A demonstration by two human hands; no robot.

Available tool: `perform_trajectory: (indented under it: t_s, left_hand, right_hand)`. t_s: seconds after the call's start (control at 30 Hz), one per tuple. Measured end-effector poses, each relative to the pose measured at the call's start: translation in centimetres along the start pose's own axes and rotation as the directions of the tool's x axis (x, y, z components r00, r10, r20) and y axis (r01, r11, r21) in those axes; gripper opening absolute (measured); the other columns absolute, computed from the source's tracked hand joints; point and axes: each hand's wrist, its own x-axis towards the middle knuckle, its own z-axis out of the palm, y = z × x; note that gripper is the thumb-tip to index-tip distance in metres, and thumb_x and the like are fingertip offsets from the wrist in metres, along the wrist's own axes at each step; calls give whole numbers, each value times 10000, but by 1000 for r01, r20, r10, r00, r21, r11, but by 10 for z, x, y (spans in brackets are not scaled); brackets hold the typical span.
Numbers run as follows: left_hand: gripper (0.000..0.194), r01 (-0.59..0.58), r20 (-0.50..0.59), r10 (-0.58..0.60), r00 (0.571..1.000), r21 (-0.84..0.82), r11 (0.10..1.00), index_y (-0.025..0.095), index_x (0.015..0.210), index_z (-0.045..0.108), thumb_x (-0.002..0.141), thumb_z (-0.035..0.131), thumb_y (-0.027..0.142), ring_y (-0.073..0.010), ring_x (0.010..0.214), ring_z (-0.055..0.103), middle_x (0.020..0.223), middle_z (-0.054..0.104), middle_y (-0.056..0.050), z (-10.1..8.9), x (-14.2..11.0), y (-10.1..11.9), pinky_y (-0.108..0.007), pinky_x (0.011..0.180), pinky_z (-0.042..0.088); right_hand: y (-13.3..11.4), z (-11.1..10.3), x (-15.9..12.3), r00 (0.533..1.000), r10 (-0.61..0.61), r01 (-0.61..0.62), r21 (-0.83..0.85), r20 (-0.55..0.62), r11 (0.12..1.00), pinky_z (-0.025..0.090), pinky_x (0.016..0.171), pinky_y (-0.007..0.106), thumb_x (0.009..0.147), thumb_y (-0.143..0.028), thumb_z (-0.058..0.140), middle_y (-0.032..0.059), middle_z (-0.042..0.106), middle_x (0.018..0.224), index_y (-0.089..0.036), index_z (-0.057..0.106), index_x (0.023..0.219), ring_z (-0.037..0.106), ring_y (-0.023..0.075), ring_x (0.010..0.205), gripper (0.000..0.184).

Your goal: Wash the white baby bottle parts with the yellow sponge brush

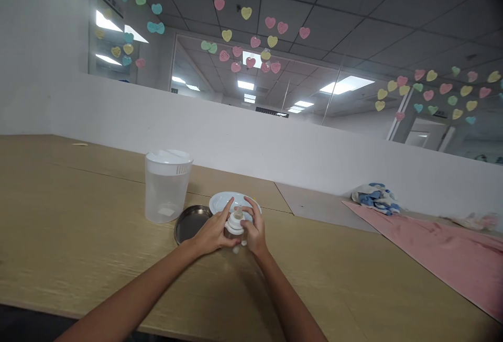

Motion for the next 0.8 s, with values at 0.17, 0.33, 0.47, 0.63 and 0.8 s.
perform_trajectory:
  t_s: [0.17, 0.33, 0.47, 0.63, 0.8]
  left_hand:
    - [1071, -2, -13, 2, 1000, 8, 1000, 176, 1422, -5, 633, 700, 343, -255, 1088, 487, 1191, 538, -106, 0, 0, 2, -364, 920, 374]
    - [1074, 15, -8, -15, 1000, 10, 1000, 164, 1422, 0, 631, 702, 355, -263, 1088, 489, 1192, 539, -116, 0, 0, 2, -371, 917, 378]
    - [1057, -1, -8, 1, 1000, 9, 1000, 197, 1421, -20, 628, 676, 258, -250, 1083, 493, 1218, 518, -100, 1, 0, 0, -357, 903, 393]
    - [1035, -9, -15, 10, 1000, 33, 999, 209, 1420, -27, 631, 643, 215, -229, 1019, 526, 1137, 550, -71, 2, 0, 0, -336, 880, 405]
    - [994, -22, -23, 23, 999, 37, 999, 190, 1420, 9, 659, 643, 269, -227, 1010, 528, 1107, 562, -74, 3, 1, 1, -330, 878, 402]
  right_hand:
    - [11, -14, 3, 945, 44, -151, -312, -324, 938, 404, 837, 373, 764, -213, 395, 66, 637, 920, -154, 506, 1134, 570, 199, 871, 391]
    - [3, -12, 0, 981, -81, 9, -369, -179, 929, 409, 829, 356, 867, -355, 362, 67, 635, 906, -155, 511, 1127, 570, 188, 864, 361]
    - [-6, -1, -4, 969, -214, 247, -470, 123, 848, 414, 846, 386, 773, -413, 535, 91, 633, 995, -157, 490, 1181, 570, 218, 889, 483]
    - [-8, 5, -6, 970, -234, 234, -525, 66, 819, 444, 831, 386, 760, -375, 563, 112, 613, 1069, -160, 495, 1180, 568, 235, 946, 477]
    - [-11, 6, -6, 980, -193, 164, -373, -40, 913, 441, 869, 356, 787, -310, 545, 96, 572, 1088, -178, 470, 1151, 542, 209, 1014, 395]
